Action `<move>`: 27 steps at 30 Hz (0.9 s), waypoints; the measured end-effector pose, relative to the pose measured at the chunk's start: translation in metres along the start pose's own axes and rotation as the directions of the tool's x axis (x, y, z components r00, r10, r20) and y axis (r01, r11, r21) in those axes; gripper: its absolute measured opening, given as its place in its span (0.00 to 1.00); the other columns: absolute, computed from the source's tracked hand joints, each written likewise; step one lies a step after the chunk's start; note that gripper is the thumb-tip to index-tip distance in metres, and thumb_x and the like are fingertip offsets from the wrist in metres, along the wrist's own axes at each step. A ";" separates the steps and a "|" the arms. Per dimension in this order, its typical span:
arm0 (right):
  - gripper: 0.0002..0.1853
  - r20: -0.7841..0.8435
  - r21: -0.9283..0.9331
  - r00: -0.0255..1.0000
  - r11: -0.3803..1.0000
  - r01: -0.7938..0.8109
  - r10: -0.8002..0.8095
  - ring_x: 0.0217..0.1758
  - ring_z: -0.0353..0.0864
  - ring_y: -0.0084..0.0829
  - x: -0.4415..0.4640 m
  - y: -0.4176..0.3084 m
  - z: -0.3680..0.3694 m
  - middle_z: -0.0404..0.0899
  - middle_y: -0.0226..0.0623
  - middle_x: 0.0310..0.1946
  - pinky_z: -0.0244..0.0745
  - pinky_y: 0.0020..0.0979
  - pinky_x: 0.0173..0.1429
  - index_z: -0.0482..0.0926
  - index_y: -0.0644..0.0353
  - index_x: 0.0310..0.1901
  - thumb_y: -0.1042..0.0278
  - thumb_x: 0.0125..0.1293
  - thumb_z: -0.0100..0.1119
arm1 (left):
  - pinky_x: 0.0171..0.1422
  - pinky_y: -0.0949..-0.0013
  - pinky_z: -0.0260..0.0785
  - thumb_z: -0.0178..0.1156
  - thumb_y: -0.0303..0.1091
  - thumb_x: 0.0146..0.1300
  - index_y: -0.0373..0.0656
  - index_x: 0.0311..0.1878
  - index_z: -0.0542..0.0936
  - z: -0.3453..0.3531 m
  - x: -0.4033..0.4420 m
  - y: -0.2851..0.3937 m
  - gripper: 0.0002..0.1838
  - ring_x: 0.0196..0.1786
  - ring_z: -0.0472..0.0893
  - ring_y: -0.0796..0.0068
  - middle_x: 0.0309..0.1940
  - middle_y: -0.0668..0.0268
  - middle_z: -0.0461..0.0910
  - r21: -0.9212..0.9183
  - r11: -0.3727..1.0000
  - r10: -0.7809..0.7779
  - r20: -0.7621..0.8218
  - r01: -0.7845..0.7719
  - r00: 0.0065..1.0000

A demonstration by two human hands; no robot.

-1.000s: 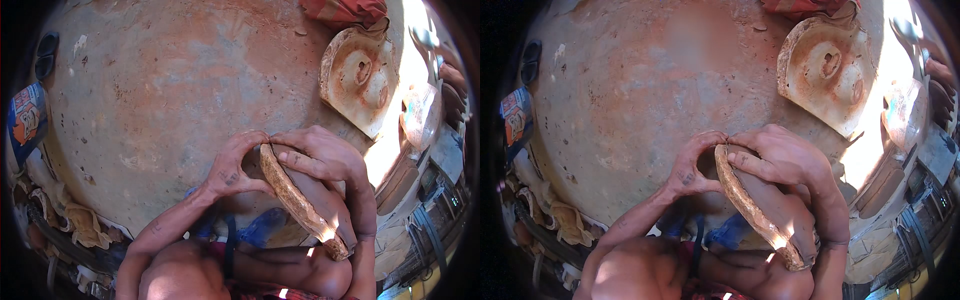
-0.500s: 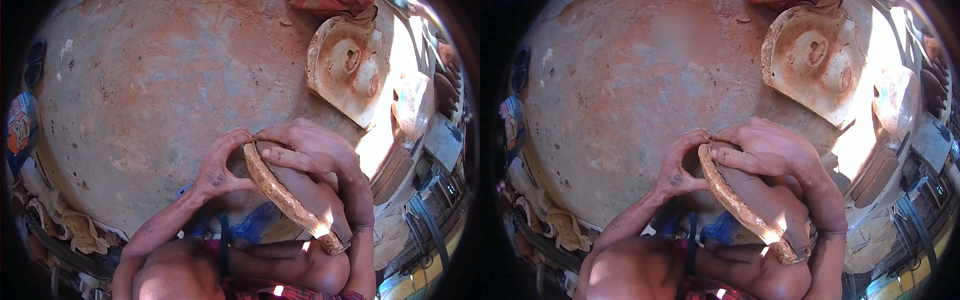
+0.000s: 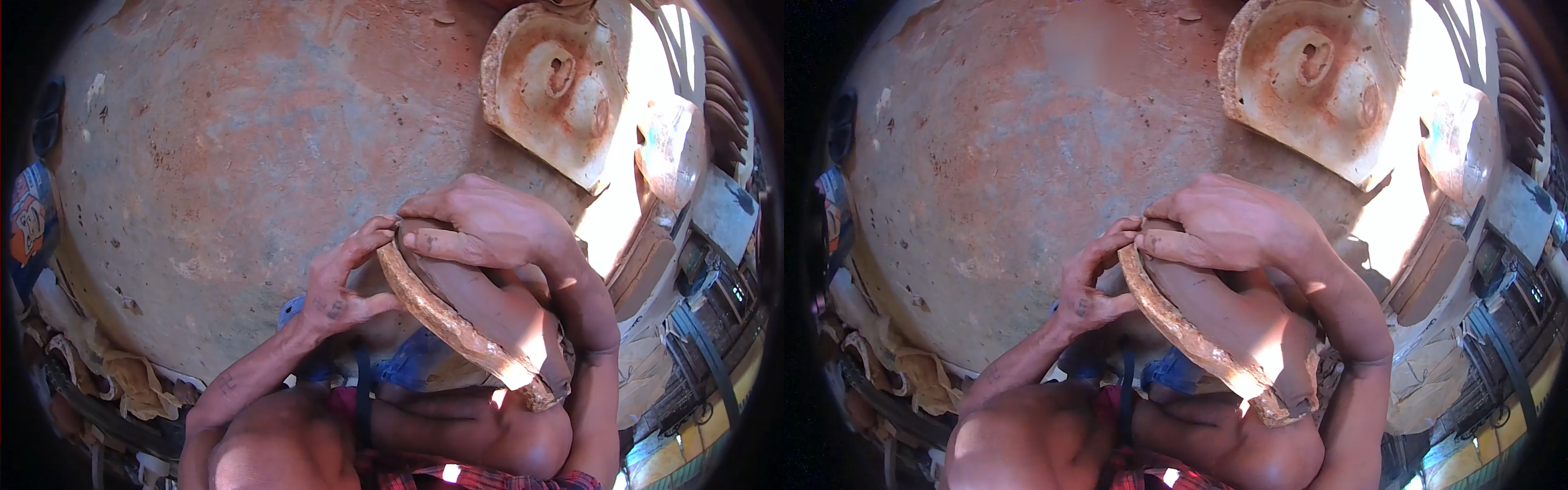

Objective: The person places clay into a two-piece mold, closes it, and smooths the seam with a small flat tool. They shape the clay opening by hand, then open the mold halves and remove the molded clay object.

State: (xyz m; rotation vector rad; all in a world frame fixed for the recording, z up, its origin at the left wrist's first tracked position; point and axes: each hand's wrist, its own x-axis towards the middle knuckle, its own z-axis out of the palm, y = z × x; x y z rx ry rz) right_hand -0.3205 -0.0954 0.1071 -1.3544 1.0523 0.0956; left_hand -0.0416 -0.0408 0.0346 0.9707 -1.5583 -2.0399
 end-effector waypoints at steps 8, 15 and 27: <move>0.34 0.009 -0.031 1.000 0.999 -0.024 0.024 0.57 0.84 0.63 -0.003 -0.003 0.000 0.87 0.60 0.52 0.77 0.52 0.64 0.83 0.66 0.62 0.37 0.80 0.49 | 0.78 0.56 0.74 0.88 0.33 0.49 0.41 0.71 0.77 0.002 -0.007 -0.003 0.44 0.77 0.75 0.55 0.74 0.49 0.75 0.004 0.998 0.069 -0.048 -0.068 0.996; 0.35 -0.036 -0.029 0.999 0.999 -0.015 0.014 0.58 0.84 0.62 -0.004 0.004 0.008 0.87 0.59 0.53 0.78 0.52 0.65 0.84 0.66 0.62 0.36 0.81 0.47 | 0.79 0.57 0.75 0.87 0.32 0.51 0.43 0.72 0.74 0.005 -0.013 -0.009 0.44 0.79 0.73 0.56 0.76 0.51 0.70 -0.053 0.996 0.069 -0.035 -0.071 0.997; 0.34 -0.095 -0.118 0.994 0.992 0.042 -0.053 0.57 0.85 0.61 -0.010 -0.001 0.010 0.88 0.55 0.53 0.78 0.51 0.67 0.87 0.60 0.61 0.35 0.81 0.46 | 0.79 0.51 0.76 0.84 0.26 0.54 0.45 0.74 0.71 0.004 -0.028 -0.014 0.45 0.79 0.72 0.53 0.75 0.50 0.67 0.110 0.979 0.175 -0.026 -0.171 0.984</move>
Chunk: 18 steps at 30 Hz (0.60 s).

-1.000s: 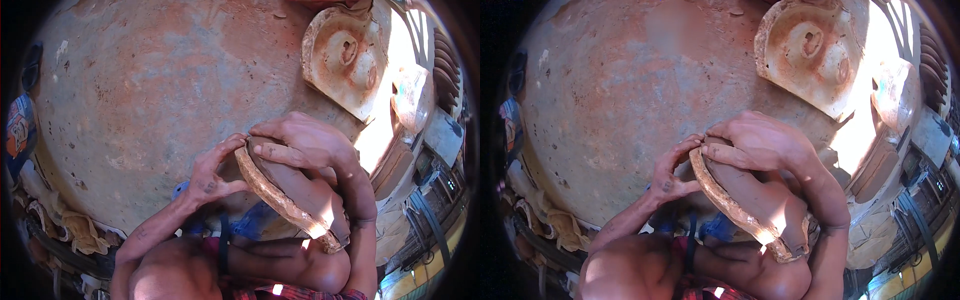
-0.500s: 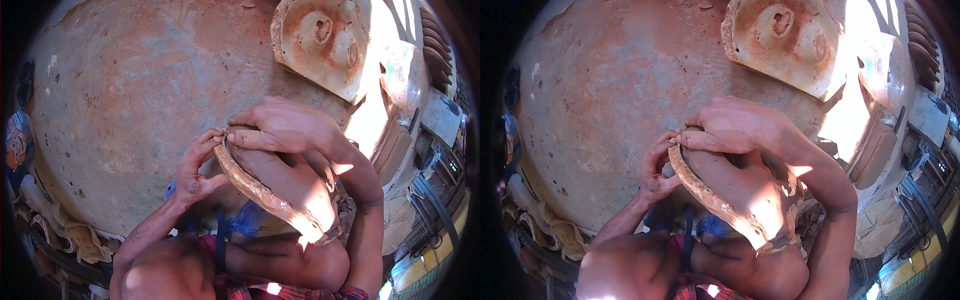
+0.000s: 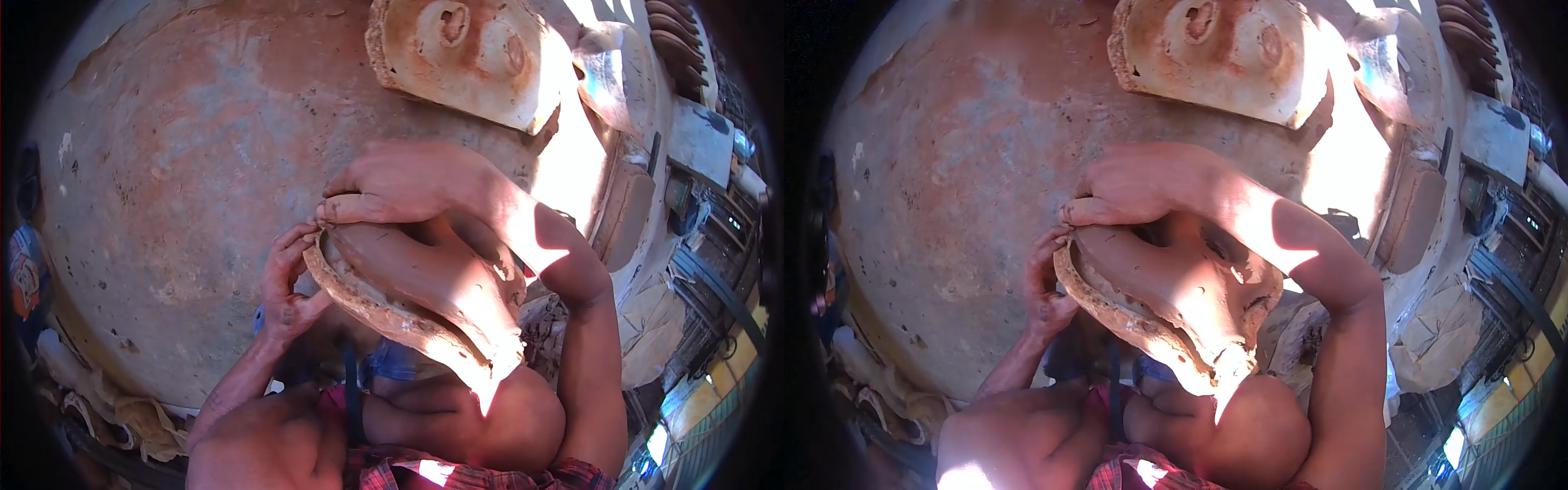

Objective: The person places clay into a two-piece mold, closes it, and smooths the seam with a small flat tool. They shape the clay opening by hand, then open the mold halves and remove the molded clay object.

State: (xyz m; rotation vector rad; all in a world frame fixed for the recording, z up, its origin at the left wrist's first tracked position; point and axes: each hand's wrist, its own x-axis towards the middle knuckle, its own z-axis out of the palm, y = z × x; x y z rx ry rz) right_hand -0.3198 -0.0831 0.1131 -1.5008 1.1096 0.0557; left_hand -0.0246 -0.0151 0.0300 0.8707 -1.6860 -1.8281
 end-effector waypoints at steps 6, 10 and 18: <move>0.36 0.018 -0.016 1.000 1.000 -0.022 0.022 0.55 0.85 0.61 0.001 0.003 0.004 0.88 0.57 0.50 0.79 0.51 0.65 0.87 0.60 0.61 0.34 0.82 0.42 | 0.81 0.54 0.73 0.85 0.28 0.54 0.41 0.74 0.74 -0.008 0.031 0.008 0.44 0.78 0.73 0.58 0.78 0.54 0.66 -0.083 0.989 -0.120 0.059 0.124 0.991; 0.36 0.100 -0.042 0.985 0.990 -0.137 0.140 0.54 0.85 0.61 -0.008 -0.002 -0.004 0.88 0.60 0.50 0.79 0.52 0.64 0.85 0.61 0.63 0.34 0.82 0.42 | 0.80 0.55 0.74 0.85 0.30 0.54 0.42 0.75 0.74 -0.014 0.034 0.012 0.45 0.78 0.74 0.59 0.79 0.56 0.66 -0.020 0.982 -0.183 0.104 0.186 0.977; 0.30 -0.863 0.302 0.411 0.952 -0.048 0.294 0.62 0.88 0.45 -0.139 0.058 0.064 0.87 0.58 0.60 0.79 0.40 0.67 0.80 0.69 0.68 0.48 0.84 0.52 | 0.80 0.56 0.72 0.85 0.27 0.51 0.44 0.74 0.72 -0.009 0.031 0.012 0.47 0.78 0.74 0.61 0.79 0.58 0.67 -0.073 0.989 -0.120 0.097 0.127 0.988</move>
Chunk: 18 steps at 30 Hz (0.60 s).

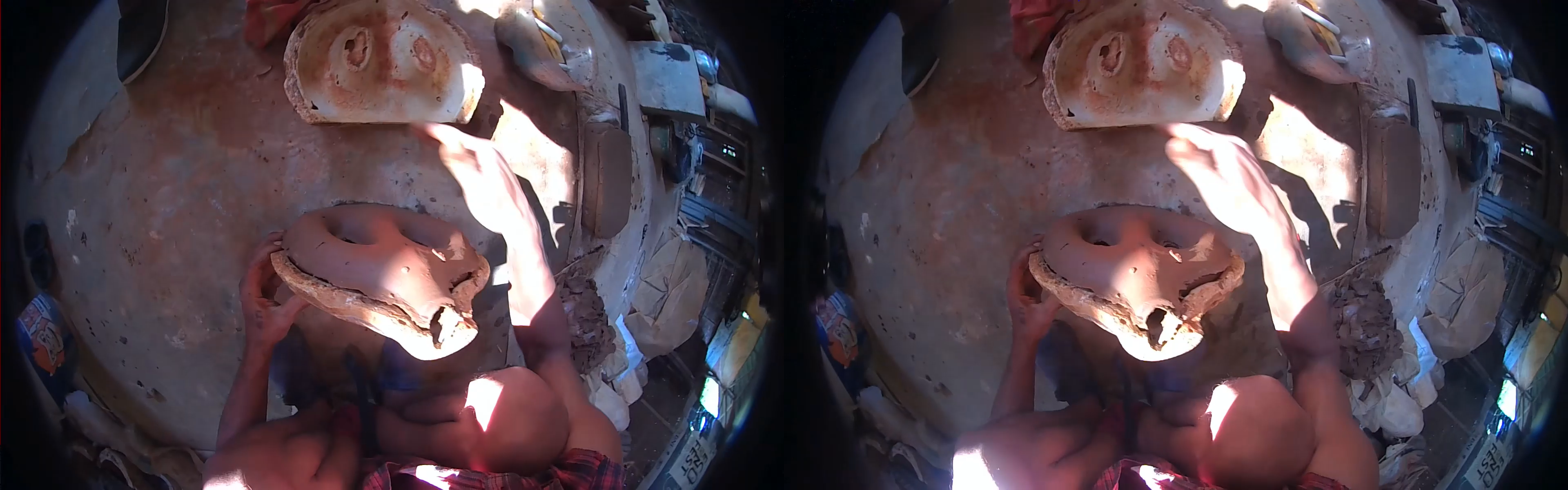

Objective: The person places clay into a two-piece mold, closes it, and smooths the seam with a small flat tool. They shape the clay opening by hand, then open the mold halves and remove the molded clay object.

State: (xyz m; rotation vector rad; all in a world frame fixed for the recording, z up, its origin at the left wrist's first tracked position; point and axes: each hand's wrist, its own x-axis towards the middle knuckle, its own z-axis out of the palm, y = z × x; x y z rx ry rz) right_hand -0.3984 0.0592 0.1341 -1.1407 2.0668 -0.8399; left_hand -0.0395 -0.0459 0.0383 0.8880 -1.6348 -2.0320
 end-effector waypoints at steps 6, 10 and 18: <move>0.57 -0.113 0.503 0.931 0.828 -0.249 0.348 0.81 0.70 0.50 -0.132 0.056 0.019 0.66 0.45 0.82 0.62 0.54 0.83 0.67 0.58 0.82 0.12 0.69 0.45 | 0.80 0.56 0.71 0.83 0.21 0.50 0.45 0.75 0.71 -0.003 -0.015 -0.020 0.47 0.74 0.76 0.62 0.77 0.59 0.69 -0.047 0.998 0.036 -0.028 -0.037 0.999; 0.60 -0.075 0.547 0.976 0.826 -0.133 0.206 0.78 0.75 0.43 -0.179 0.099 0.065 0.73 0.48 0.76 0.63 0.47 0.84 0.56 0.61 0.85 0.34 0.61 0.71 | 0.78 0.58 0.73 0.81 0.18 0.52 0.45 0.76 0.70 -0.003 -0.014 -0.020 0.47 0.73 0.77 0.64 0.73 0.60 0.74 -0.185 0.978 -0.110 -0.050 0.099 0.993; 0.51 -0.315 0.270 0.944 0.963 -0.007 0.096 0.62 0.89 0.41 -0.187 0.057 0.081 0.86 0.52 0.61 0.83 0.38 0.66 0.68 0.66 0.75 0.56 0.54 0.89 | 0.79 0.59 0.73 0.82 0.17 0.52 0.45 0.76 0.69 0.000 -0.004 -0.011 0.48 0.73 0.77 0.65 0.72 0.60 0.75 -0.160 0.985 -0.082 -0.062 0.071 0.995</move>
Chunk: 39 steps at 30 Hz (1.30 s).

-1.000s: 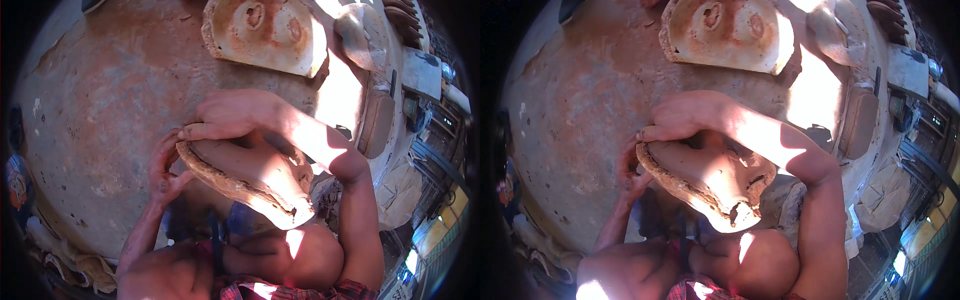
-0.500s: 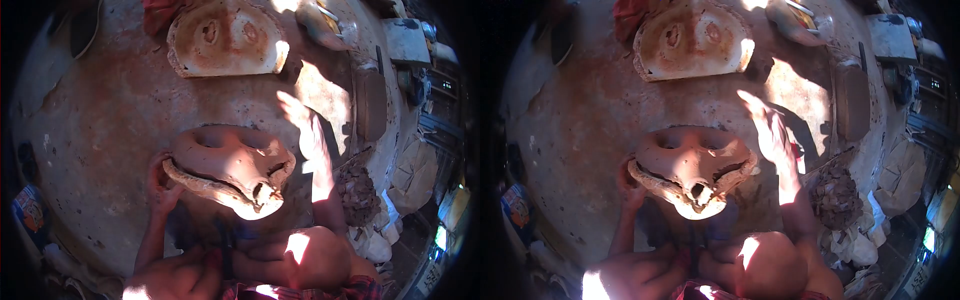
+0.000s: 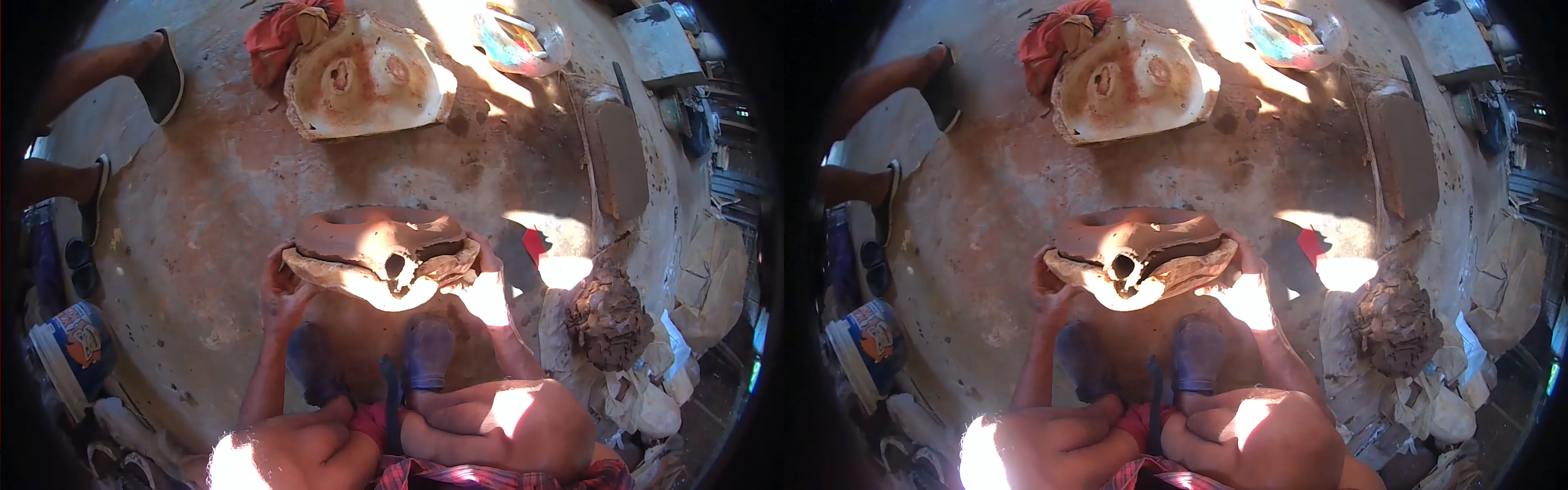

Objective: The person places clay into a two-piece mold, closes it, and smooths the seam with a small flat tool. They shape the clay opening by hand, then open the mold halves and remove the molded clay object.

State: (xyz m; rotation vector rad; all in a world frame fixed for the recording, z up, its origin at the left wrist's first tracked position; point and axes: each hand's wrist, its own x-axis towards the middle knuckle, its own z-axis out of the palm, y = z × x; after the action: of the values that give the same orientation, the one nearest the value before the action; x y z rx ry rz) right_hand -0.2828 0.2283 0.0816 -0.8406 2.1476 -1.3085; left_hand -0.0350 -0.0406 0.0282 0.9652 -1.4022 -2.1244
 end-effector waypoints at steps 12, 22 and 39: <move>0.31 0.195 0.707 0.959 0.648 -0.283 0.206 0.54 0.91 0.41 -0.043 -0.056 0.026 0.86 0.51 0.57 0.89 0.38 0.52 0.73 0.66 0.67 0.70 0.66 0.76 | 0.82 0.51 0.71 0.81 0.23 0.56 0.46 0.79 0.67 -0.031 -0.048 0.015 0.48 0.79 0.72 0.58 0.82 0.58 0.65 0.012 0.997 -0.077 0.124 0.076 0.989; 0.36 0.155 0.317 0.988 0.946 -0.063 0.014 0.56 0.89 0.42 -0.032 -0.082 0.012 0.86 0.48 0.59 0.86 0.40 0.57 0.71 0.63 0.71 0.69 0.64 0.78 | 0.77 0.50 0.73 0.75 0.29 0.62 0.45 0.72 0.71 -0.081 -0.051 0.105 0.36 0.75 0.75 0.53 0.75 0.55 0.71 0.226 0.973 0.022 0.115 -0.047 0.993; 0.45 0.068 -0.175 0.860 0.843 0.509 -0.505 0.61 0.87 0.45 0.036 -0.123 -0.012 0.85 0.43 0.62 0.83 0.42 0.65 0.67 0.59 0.78 0.68 0.60 0.81 | 0.67 0.49 0.78 0.64 0.35 0.69 0.42 0.57 0.80 0.078 -0.153 0.330 0.16 0.64 0.84 0.47 0.60 0.50 0.84 0.839 0.360 -0.444 0.538 -0.408 0.716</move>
State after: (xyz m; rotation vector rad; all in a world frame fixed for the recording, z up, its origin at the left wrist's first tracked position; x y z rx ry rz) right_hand -0.2848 0.1659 0.1946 -1.5814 2.1340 -1.3319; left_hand -0.0001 -0.0239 0.3981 0.3405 -3.2771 -1.5285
